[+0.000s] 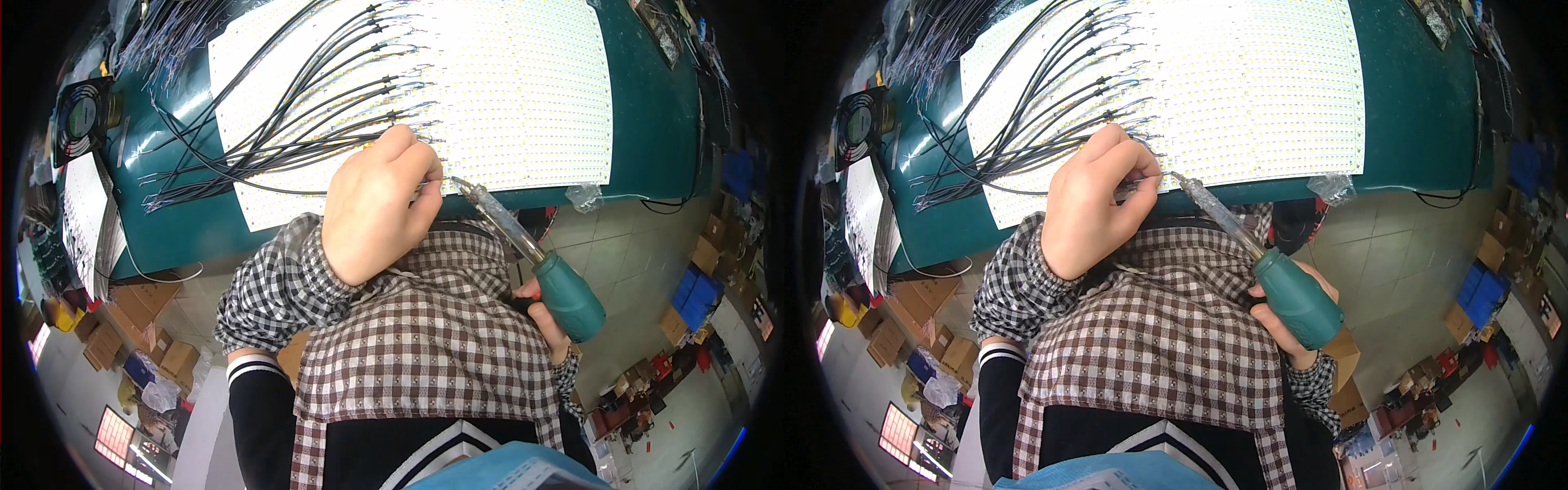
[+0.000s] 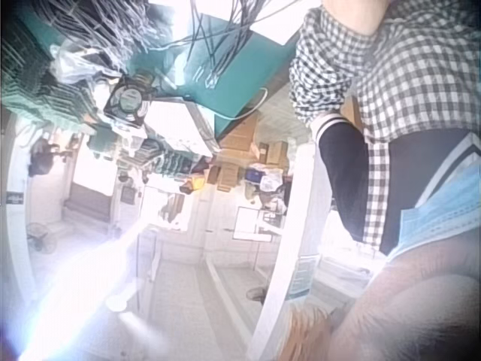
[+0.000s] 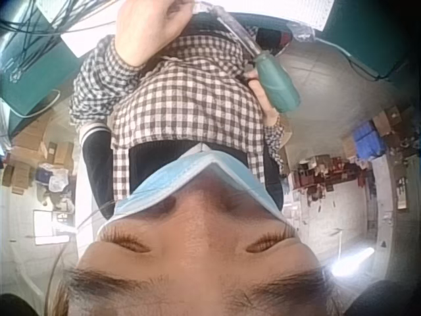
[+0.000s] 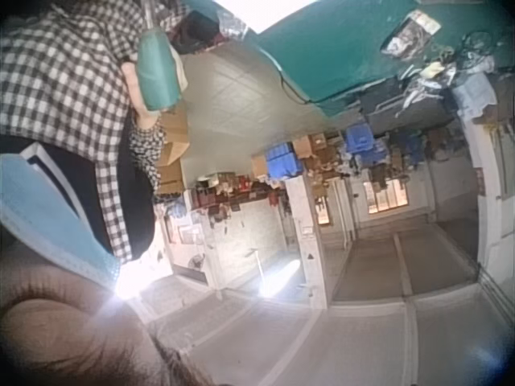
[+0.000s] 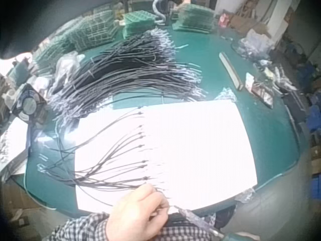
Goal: The person uses a soldering iron to attach black wires to a large white LED panel. They hold the wires in place with one hand while applying the soldering iron with the other, working systematically across the panel's surface.
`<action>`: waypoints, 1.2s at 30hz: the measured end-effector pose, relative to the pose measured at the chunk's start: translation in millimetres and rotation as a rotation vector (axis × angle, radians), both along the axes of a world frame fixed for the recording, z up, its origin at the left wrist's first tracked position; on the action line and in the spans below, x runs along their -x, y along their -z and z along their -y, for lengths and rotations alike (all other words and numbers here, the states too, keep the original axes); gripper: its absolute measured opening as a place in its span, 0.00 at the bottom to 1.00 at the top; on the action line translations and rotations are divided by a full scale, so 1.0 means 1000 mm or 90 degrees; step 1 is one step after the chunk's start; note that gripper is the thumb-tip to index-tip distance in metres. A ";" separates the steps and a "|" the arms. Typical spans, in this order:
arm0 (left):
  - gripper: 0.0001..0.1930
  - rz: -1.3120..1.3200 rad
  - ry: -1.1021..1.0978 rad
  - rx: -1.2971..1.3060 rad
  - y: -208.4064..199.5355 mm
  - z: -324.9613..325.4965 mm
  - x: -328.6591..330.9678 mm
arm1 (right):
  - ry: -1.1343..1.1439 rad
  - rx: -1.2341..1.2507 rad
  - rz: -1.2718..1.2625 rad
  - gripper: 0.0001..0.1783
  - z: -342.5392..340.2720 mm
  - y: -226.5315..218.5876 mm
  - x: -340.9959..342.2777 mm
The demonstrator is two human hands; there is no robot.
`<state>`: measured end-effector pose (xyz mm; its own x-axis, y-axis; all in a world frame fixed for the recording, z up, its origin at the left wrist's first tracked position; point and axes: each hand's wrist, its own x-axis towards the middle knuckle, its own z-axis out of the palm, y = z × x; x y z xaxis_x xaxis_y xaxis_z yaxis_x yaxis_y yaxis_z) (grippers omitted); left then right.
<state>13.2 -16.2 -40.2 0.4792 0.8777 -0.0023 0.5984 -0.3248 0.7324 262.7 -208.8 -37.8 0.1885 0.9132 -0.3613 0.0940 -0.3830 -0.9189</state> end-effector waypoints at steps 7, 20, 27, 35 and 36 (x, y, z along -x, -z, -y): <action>0.06 0.001 -0.003 0.004 -0.002 0.001 0.000 | -0.005 -0.005 0.017 0.30 -0.001 -0.001 0.001; 0.06 0.004 -0.005 -0.003 -0.003 0.002 0.000 | 0.039 -0.023 -0.063 0.33 0.000 -0.003 0.008; 0.05 0.005 0.001 0.005 -0.004 0.002 0.001 | 0.067 -0.011 -0.129 0.28 0.002 -0.002 0.003; 0.09 -0.041 0.023 -0.060 -0.002 0.014 0.007 | 0.063 -0.043 -0.190 0.32 -0.014 -0.005 -0.002; 0.10 -0.057 0.035 -0.111 -0.003 0.014 0.009 | 0.084 -0.074 -0.203 0.33 -0.022 -0.003 -0.007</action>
<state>4.4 -30.7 -37.5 0.5318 0.8406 0.1027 0.6363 -0.4766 0.6066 269.5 -186.5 -34.4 0.2021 0.9268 -0.3165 -0.2471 -0.2645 -0.9322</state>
